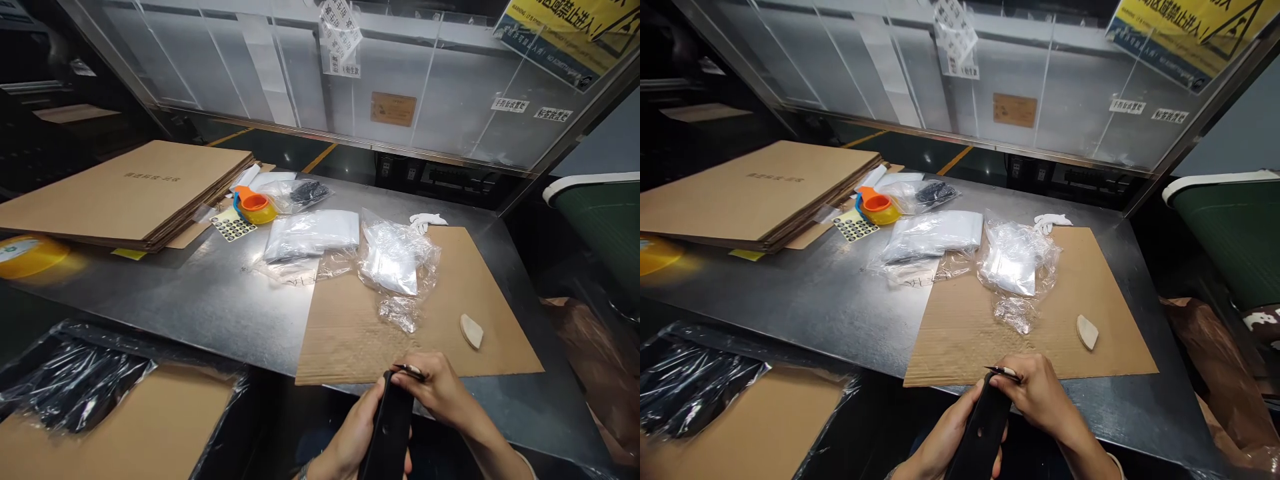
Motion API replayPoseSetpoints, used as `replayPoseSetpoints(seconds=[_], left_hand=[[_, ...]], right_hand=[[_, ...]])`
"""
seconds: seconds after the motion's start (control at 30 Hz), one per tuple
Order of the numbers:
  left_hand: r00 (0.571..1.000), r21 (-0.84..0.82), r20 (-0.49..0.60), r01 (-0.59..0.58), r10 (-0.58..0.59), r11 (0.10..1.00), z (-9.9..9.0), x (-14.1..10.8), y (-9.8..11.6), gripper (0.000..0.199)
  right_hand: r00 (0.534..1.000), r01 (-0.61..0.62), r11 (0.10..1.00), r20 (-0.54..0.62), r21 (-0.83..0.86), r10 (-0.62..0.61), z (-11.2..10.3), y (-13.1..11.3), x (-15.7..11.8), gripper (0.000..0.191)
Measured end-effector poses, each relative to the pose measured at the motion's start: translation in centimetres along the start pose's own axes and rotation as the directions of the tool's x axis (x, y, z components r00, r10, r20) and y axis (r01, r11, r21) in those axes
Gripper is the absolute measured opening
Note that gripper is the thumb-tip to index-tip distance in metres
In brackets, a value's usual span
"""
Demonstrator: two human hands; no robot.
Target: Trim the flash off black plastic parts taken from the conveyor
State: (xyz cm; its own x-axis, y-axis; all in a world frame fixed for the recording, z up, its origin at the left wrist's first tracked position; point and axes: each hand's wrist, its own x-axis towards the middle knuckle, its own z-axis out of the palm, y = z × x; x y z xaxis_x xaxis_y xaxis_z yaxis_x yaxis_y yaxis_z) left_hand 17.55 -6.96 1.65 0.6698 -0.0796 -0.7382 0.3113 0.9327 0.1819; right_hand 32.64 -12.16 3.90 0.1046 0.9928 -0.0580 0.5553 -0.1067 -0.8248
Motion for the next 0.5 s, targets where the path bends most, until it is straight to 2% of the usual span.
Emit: replayPoseSetpoints(seconds=[0.07,0.2,0.33,0.43,0.5], left_hand=[[1.0,0.007,0.015,-0.016,0.016,1.0,-0.1,0.0,-0.1,0.077],[0.999,0.038,0.014,-0.035,0.034,0.999,-0.2,0.1,-0.1,0.078],[1.0,0.01,-0.013,0.005,-0.005,1.0,0.1,-0.2,0.3,0.075],[0.995,-0.011,-0.056,-0.084,0.084,0.996,0.2,-0.3,0.7,0.072],[0.973,-0.028,-0.124,-0.198,0.193,0.98,0.1,-0.2,0.8,0.068]], right_hand=[[1.0,0.008,1.0,0.008,0.006,-0.009,-0.1,0.0,0.0,0.034],[0.999,0.015,1.0,0.028,0.018,-0.016,0.0,-0.1,0.0,0.025],[0.995,-0.055,0.994,-0.083,0.09,0.063,0.3,0.2,0.2,0.036],[0.967,-0.135,0.981,-0.199,0.137,0.161,0.9,0.9,-0.1,0.034],[0.958,-0.196,0.966,-0.179,0.171,0.226,1.5,1.1,-0.7,0.028]])
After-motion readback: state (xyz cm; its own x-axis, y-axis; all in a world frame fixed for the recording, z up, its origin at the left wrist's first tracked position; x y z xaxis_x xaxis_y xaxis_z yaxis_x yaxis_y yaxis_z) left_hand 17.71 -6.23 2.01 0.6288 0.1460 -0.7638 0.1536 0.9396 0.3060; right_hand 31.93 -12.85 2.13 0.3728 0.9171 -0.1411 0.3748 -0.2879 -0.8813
